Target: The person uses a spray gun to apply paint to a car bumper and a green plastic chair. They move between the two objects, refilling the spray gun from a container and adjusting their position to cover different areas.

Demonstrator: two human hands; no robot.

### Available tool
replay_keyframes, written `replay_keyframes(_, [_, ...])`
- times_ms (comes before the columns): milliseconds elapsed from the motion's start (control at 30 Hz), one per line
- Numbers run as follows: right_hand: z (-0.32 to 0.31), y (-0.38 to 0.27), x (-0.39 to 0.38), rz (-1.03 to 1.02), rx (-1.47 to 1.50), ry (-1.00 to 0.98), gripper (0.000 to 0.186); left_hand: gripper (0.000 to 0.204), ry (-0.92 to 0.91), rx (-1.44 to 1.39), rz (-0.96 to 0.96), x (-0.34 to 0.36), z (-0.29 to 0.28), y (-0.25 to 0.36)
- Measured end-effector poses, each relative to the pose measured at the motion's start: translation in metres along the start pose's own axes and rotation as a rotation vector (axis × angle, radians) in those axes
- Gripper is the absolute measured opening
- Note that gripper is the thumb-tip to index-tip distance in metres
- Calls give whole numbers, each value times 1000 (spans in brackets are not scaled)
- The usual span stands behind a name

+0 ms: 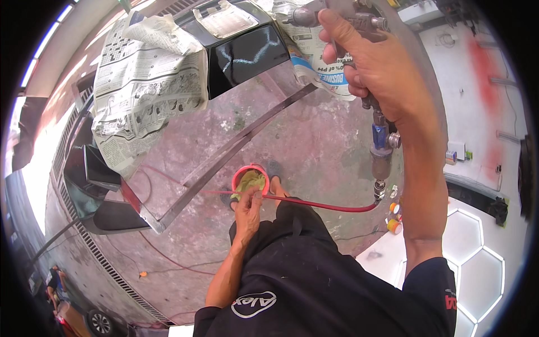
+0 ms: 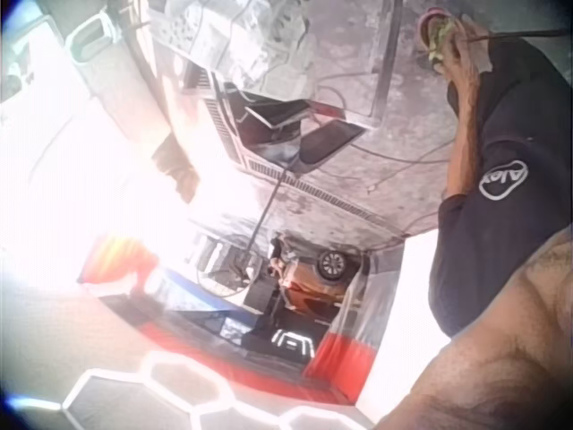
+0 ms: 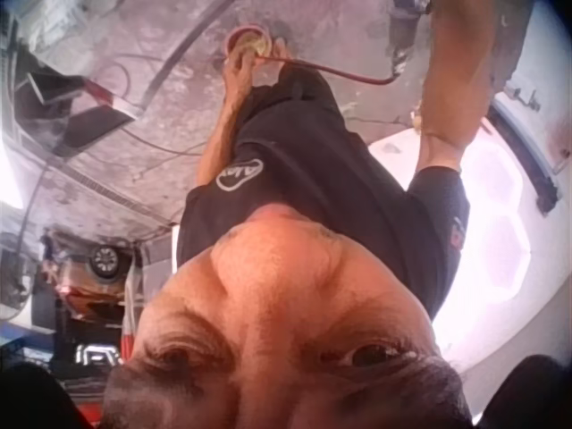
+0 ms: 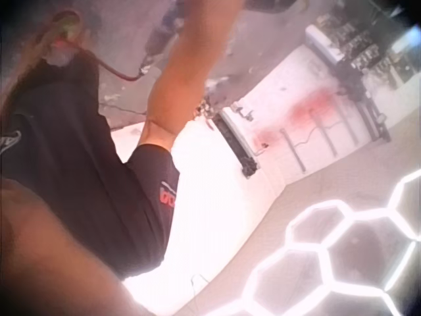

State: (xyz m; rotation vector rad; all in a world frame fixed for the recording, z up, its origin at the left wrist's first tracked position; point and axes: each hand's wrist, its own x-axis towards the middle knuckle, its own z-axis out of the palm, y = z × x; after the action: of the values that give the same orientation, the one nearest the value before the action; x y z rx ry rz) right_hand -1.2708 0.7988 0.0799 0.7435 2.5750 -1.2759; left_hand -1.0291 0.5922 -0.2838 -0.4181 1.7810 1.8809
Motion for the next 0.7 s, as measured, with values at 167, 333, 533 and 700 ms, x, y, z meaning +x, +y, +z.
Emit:
replay_keyframes(167, [11, 40, -9, -50, 229, -193, 53, 38, 0, -47, -8, 0, 0, -4])
replay_keyframes(333, [6, 55, -11, -91, 254, -146, 58, 39, -3, -26, -48, 1, 0, -5])
replay_keyframes(533, [0, 78, -7, -163, 210, 131, 58, 38, 4, -93, -29, 0, 3, -8])
replay_keyframes(700, [13, 95, -12, -110, 160, 120, 55, 39, -25, 20, -19, 0, -2, -17])
